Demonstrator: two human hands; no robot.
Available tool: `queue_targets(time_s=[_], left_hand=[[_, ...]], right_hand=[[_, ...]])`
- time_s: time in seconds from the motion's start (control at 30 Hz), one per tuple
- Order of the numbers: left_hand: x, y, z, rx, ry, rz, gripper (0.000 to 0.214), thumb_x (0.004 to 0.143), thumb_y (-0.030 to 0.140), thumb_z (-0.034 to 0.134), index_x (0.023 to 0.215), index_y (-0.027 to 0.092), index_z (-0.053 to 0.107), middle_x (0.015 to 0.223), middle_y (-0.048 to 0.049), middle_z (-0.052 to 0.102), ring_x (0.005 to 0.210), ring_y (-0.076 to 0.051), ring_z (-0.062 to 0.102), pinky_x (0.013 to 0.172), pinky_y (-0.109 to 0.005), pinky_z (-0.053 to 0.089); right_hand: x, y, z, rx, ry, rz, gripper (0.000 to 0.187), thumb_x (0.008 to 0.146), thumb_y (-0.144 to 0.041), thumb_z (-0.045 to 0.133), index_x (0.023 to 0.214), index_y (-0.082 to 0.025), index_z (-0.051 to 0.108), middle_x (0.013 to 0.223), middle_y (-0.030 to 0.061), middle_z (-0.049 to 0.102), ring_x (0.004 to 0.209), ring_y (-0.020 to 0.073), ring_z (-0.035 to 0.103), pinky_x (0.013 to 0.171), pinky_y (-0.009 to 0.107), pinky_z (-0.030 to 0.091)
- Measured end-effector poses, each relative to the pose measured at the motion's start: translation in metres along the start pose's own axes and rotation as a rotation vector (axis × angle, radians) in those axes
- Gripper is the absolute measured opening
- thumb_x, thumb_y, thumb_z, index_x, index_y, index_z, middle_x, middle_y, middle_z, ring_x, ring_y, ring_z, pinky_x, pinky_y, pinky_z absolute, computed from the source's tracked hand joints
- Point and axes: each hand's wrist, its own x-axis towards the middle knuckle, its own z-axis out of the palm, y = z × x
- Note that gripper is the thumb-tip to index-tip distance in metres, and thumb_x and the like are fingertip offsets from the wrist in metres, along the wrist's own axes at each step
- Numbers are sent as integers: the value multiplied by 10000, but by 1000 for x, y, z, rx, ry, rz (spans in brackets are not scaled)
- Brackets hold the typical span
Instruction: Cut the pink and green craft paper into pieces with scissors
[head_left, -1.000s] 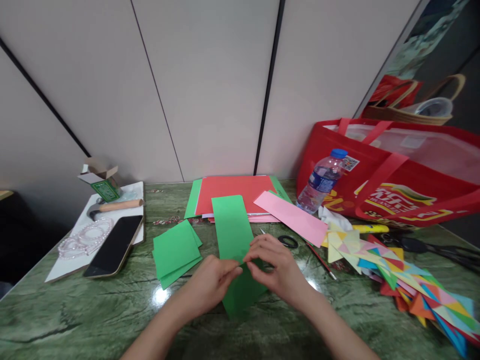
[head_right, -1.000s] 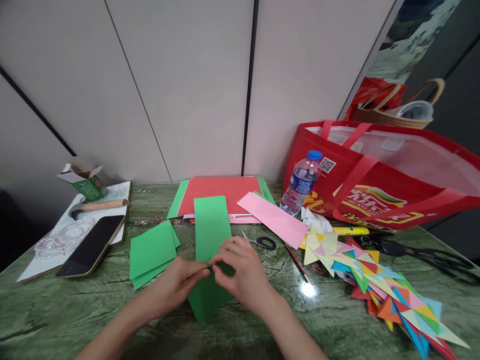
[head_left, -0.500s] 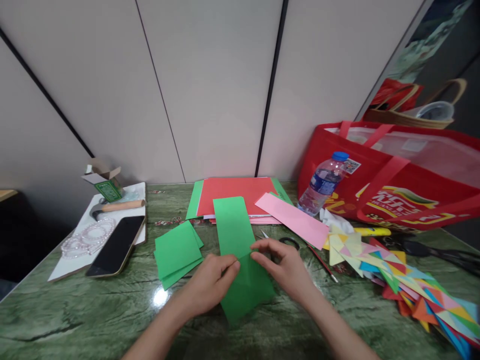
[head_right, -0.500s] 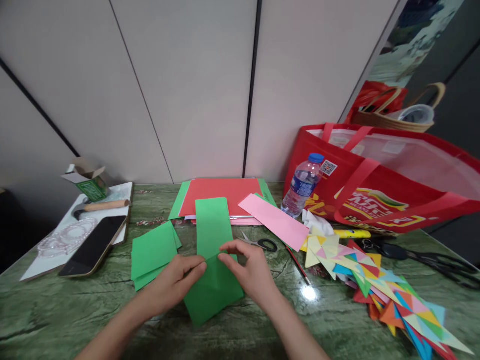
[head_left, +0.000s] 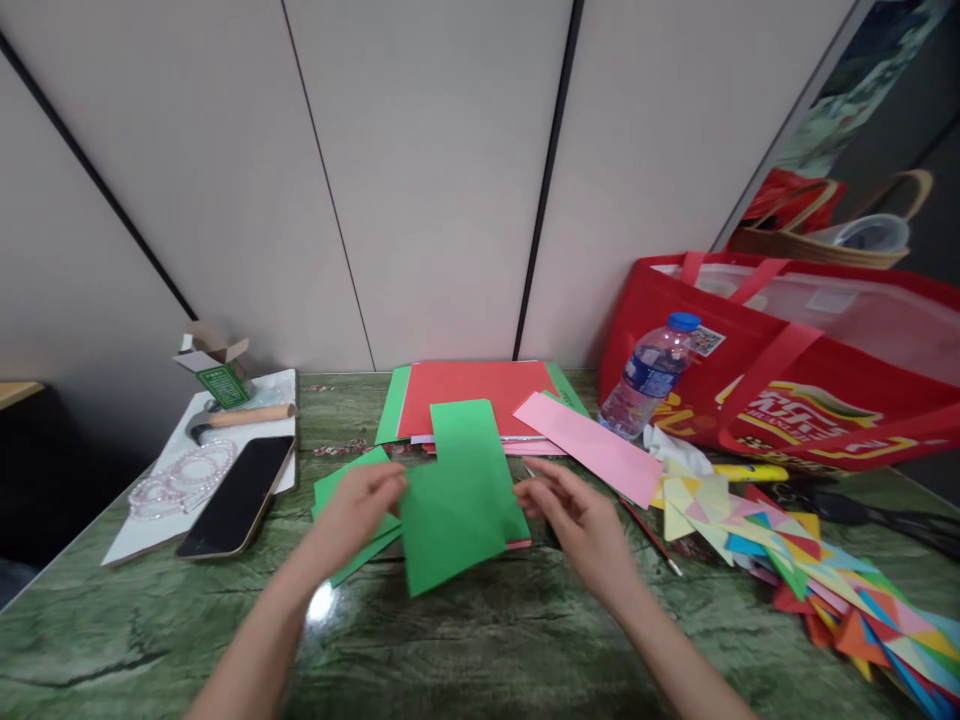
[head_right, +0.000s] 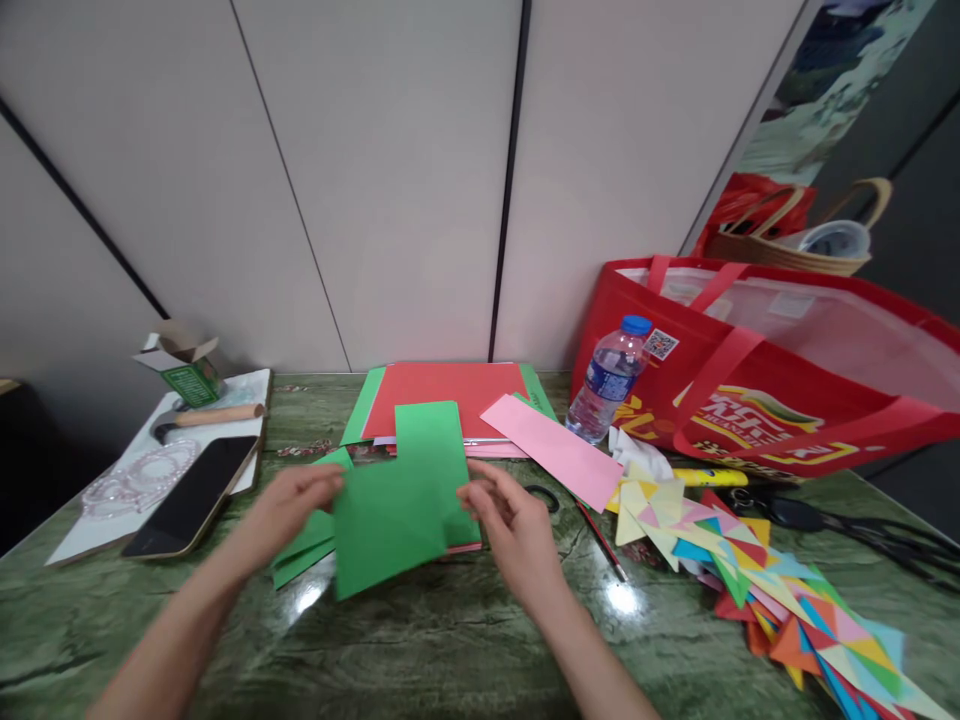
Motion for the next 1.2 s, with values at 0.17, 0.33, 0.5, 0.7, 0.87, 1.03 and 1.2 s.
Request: queue_targets(time_s=[0.17,0.33,0.5,0.7,0.87,1.03,1.2], left_hand=[[0,-41,-67,206,69,-178,273,751,340,398,516,204,422,477,22,459,504,-159,468,514,-252,357],[2,-64,-73,674,16,-536,197,685,358,500,589,188,529,537,-84,605,565,-288,601,532,-332,395],[10,-40,-35,855,296,-402,378,772,434,415,959,138,559,931,-227,636,778,-371,621,598,-398,410],[16,-19,23,-253,16,-309,399,757,530,456,702,148,559,582,-37,610,486,-189,610,507,-306,467],[12,-11,37,-832,-101,-437,489,782,539,474,1015,114,533,795,-122,682,707,-230,662,654,-390,527],[15,-8,35,-1100,-131,-400,449,822,435,488,1197,190,458,1109,-123,626,869,-231,640,733,-383,506],[10,-7,37,-1010,-117,-364,504,709,135,646,1192,191,510,1154,-99,618,928,-182,599,753,-258,445]], right_hand=[[-3,21,9,-399,-233,-289,545,719,-201,664,1234,-212,486,1281,118,512,1243,271,388,990,499,357],[-8,30,19,-627,-377,-334,579,677,-142,702,1221,-203,512,1279,146,517,1231,296,408,1000,563,303],[-8,26,21,-652,-390,-352,375,658,-149,723,1024,-197,653,1129,123,638,1094,298,552,925,511,428],[-3,20,20,-452,-244,-360,195,819,-115,511,885,-206,670,912,64,716,921,217,650,816,377,522],[-7,-8,17,-267,-21,-427,176,812,-116,477,889,-201,611,927,74,703,908,197,644,804,344,509],[-19,-35,19,-124,-341,-301,119,804,-150,503,820,-206,607,841,23,713,788,150,664,723,242,510],[-15,-29,21,-102,-256,-277,110,828,-180,500,820,-204,608,861,47,689,837,173,639,756,287,495]])
